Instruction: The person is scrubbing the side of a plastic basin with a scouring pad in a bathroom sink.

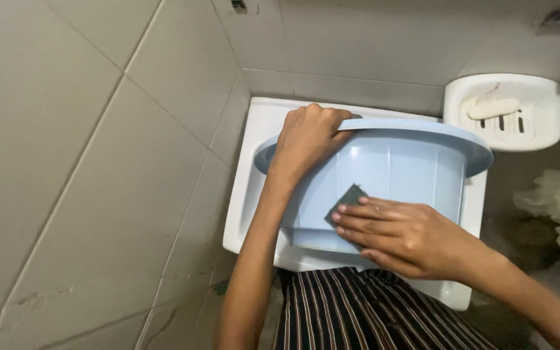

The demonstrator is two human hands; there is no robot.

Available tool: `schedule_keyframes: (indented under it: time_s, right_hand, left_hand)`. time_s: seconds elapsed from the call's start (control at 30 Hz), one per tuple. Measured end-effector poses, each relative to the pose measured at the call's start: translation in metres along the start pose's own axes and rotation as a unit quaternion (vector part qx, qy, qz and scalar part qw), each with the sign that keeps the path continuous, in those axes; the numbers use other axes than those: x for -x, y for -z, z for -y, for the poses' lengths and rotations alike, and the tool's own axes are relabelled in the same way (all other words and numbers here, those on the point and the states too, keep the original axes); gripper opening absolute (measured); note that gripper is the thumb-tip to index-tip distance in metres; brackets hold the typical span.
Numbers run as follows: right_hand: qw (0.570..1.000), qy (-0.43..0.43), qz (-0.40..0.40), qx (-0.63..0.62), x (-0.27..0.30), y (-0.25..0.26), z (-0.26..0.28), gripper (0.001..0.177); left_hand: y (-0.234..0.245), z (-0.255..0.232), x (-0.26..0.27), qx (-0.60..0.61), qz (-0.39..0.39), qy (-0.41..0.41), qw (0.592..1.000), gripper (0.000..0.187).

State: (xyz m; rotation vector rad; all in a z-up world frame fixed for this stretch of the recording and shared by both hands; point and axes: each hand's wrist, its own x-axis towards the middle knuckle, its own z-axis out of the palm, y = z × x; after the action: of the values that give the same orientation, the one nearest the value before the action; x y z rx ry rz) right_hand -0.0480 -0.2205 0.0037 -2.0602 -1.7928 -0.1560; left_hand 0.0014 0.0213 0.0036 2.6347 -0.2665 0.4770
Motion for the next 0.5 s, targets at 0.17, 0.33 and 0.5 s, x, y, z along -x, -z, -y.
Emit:
schedule_keyframes:
  time_s: [0.17, 0.33, 0.5]
  right_hand:
    - [1.000, 0.004, 0.017, 0.001, 0.010, -0.005, -0.051, 0.044]
    - [0.993, -0.079, -0.023, 0.078, -0.002, 0.008, -0.039, 0.052]
    - [0.997, 0.063, 0.030, -0.017, 0.030, -0.005, -0.039, 0.055]
  left_hand:
    - [-0.001, -0.013, -0.001, 0.024, 0.010, 0.004, 1.000, 0.026]
    - [-0.008, -0.008, -0.017, 0.008, 0.024, 0.021, 0.999, 0.024]
    - [0.002, -0.010, -0.016, 0.026, 0.004, -0.050, 0.998, 0.025]
